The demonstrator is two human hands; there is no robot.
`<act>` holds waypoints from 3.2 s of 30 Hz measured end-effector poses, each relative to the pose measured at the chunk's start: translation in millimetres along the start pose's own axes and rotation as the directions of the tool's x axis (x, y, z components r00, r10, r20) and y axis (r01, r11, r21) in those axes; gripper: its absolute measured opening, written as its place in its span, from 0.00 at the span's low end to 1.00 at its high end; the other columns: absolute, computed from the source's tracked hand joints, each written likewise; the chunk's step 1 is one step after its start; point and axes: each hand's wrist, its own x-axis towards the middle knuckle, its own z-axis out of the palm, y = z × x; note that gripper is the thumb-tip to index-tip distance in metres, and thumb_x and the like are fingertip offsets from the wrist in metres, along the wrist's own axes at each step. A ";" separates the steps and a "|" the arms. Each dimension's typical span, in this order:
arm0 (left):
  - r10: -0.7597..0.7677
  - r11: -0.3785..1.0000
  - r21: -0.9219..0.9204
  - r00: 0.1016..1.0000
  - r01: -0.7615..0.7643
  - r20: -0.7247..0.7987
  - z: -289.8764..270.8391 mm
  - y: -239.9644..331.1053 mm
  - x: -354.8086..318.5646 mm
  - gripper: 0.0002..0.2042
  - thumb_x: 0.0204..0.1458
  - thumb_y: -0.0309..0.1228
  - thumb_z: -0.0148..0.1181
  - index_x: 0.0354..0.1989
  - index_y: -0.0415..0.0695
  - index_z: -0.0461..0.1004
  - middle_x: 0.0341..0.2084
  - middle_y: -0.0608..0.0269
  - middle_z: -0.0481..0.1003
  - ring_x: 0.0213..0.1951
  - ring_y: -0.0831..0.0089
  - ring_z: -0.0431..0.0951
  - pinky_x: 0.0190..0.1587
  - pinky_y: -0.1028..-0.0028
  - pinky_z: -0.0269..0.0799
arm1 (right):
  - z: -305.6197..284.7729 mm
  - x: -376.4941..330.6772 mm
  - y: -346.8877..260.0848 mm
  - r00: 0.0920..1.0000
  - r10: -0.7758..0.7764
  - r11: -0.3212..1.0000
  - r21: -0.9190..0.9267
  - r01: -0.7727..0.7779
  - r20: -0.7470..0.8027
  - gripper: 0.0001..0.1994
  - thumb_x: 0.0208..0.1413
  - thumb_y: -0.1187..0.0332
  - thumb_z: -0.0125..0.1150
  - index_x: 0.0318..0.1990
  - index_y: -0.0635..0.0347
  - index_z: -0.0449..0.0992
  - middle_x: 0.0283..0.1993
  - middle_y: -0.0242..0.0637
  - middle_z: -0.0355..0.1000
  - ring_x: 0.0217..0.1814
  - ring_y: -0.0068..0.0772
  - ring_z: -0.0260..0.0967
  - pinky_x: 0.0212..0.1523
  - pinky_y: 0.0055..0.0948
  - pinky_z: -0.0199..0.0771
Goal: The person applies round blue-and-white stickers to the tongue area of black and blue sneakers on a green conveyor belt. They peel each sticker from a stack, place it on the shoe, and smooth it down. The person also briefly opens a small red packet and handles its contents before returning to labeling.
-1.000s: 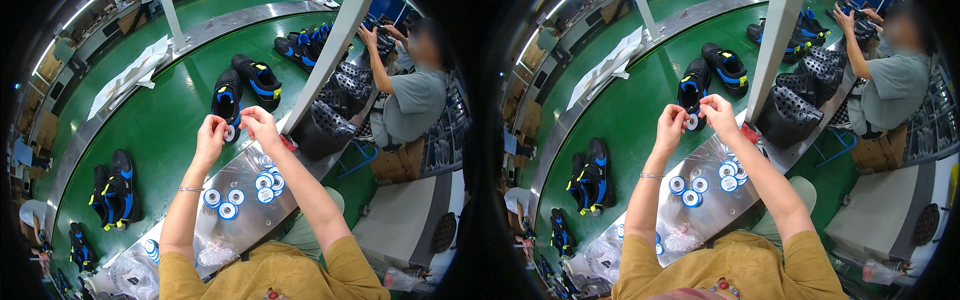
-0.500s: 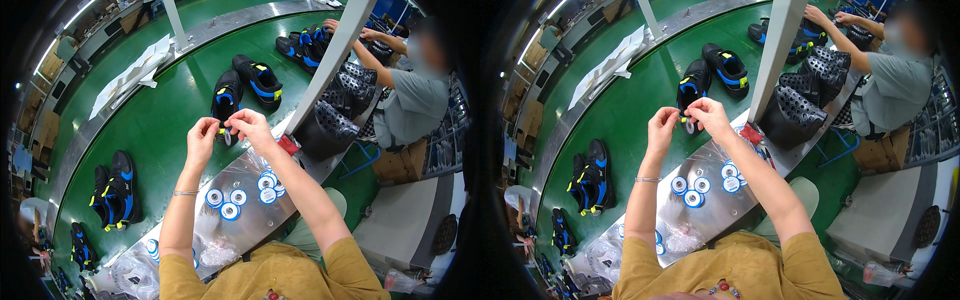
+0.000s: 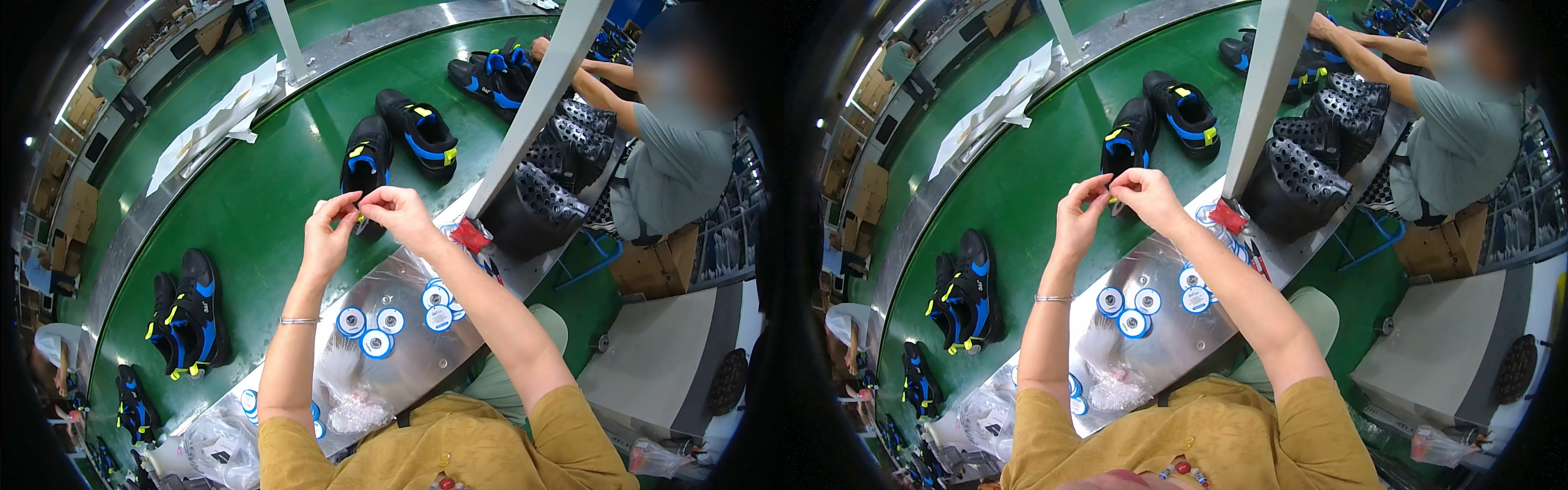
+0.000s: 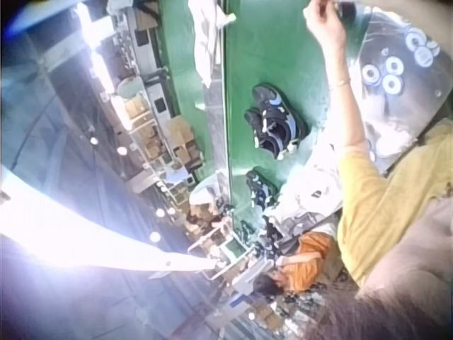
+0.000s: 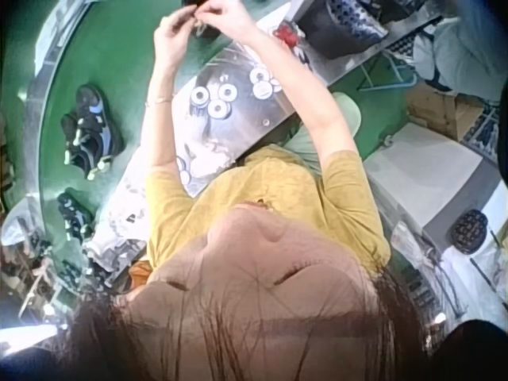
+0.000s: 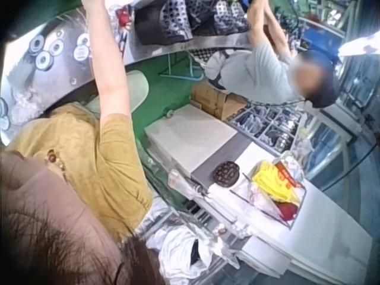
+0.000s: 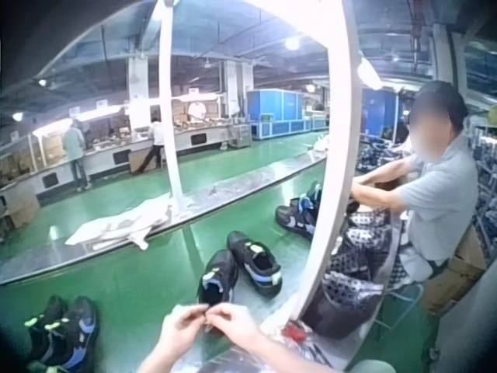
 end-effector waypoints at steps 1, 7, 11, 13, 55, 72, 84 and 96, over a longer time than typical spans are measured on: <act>0.002 1.000 -0.010 1.000 -0.002 -0.001 -0.2 -0.4 -0.3 0.15 0.51 0.17 0.60 0.48 0.42 0.78 0.31 0.66 0.73 0.36 0.78 0.73 0.43 0.77 0.71 | 0.4 0.1 0.4 1.000 -0.004 1.000 -0.023 0.004 0.007 0.05 0.55 0.73 0.62 0.36 0.66 0.78 0.31 0.29 0.75 0.33 0.16 0.69 0.35 0.20 0.71; 0.010 0.998 -0.055 1.000 -0.011 -0.011 -0.6 -2.3 -4.0 0.16 0.50 0.17 0.60 0.48 0.42 0.78 0.31 0.64 0.73 0.36 0.76 0.73 0.44 0.76 0.71 | 1.1 -2.2 -5.2 0.998 0.063 0.997 -0.036 -0.064 -0.014 0.03 0.53 0.74 0.63 0.33 0.65 0.77 0.30 0.29 0.73 0.33 0.17 0.68 0.35 0.21 0.70; -0.020 0.997 -0.072 1.000 0.020 -0.006 -1.9 -4.6 -0.9 0.16 0.50 0.16 0.59 0.48 0.41 0.78 0.31 0.65 0.73 0.35 0.77 0.73 0.44 0.76 0.71 | 3.7 -1.5 -9.4 0.995 0.090 0.996 0.024 -0.091 0.030 0.03 0.52 0.75 0.63 0.31 0.64 0.76 0.30 0.29 0.73 0.32 0.17 0.67 0.35 0.21 0.69; -0.037 0.994 -0.100 0.999 0.038 0.010 -2.3 -6.8 -1.8 0.16 0.50 0.16 0.59 0.48 0.41 0.77 0.31 0.64 0.73 0.35 0.77 0.74 0.44 0.76 0.71 | 5.1 -3.2 -9.6 0.993 0.106 0.993 0.050 -0.109 0.053 0.03 0.52 0.75 0.63 0.31 0.63 0.75 0.30 0.29 0.73 0.32 0.17 0.67 0.34 0.21 0.69; -0.032 0.763 0.646 0.999 0.025 -0.001 -15.5 0.6 -252.2 0.30 0.42 0.22 0.64 0.59 0.36 0.65 0.51 0.46 0.67 0.51 0.50 0.66 0.55 0.58 0.63 | 67.5 -116.5 20.8 0.963 -0.226 0.903 -0.402 0.151 -0.147 0.02 0.54 0.76 0.56 0.31 0.65 0.72 0.30 0.34 0.70 0.33 0.24 0.69 0.34 0.23 0.69; -0.062 0.740 0.672 0.996 -0.001 0.070 -7.8 -12.6 -150.1 0.15 0.42 0.29 0.68 0.38 0.38 0.76 0.36 0.52 0.73 0.42 0.55 0.70 0.45 0.62 0.67 | 7.8 -146.6 -25.6 0.961 0.249 0.967 -0.028 -0.254 -0.123 0.05 0.63 0.69 0.53 0.36 0.62 0.71 0.25 0.29 0.69 0.23 0.16 0.60 0.25 0.18 0.58; -0.440 0.858 0.324 0.895 0.399 0.064 -6.8 -13.1 -129.8 0.13 0.43 0.23 0.66 0.39 0.38 0.74 0.27 0.59 0.75 0.31 0.70 0.75 0.35 0.72 0.72 | 0.8 -149.7 -9.2 0.970 0.236 0.970 -0.049 -0.239 -0.054 0.05 0.60 0.71 0.57 0.36 0.62 0.72 0.25 0.25 0.66 0.27 0.14 0.58 0.27 0.17 0.58; -0.416 0.889 0.228 0.908 0.397 0.042 -11.4 -33.5 -132.9 0.09 0.44 0.21 0.64 0.36 0.36 0.76 0.26 0.59 0.78 0.29 0.74 0.77 0.34 0.74 0.73 | 5.1 -150.9 12.7 0.969 0.246 0.923 -0.298 -0.244 -0.030 0.07 0.57 0.70 0.57 0.37 0.65 0.72 0.25 0.32 0.69 0.27 0.21 0.64 0.30 0.23 0.65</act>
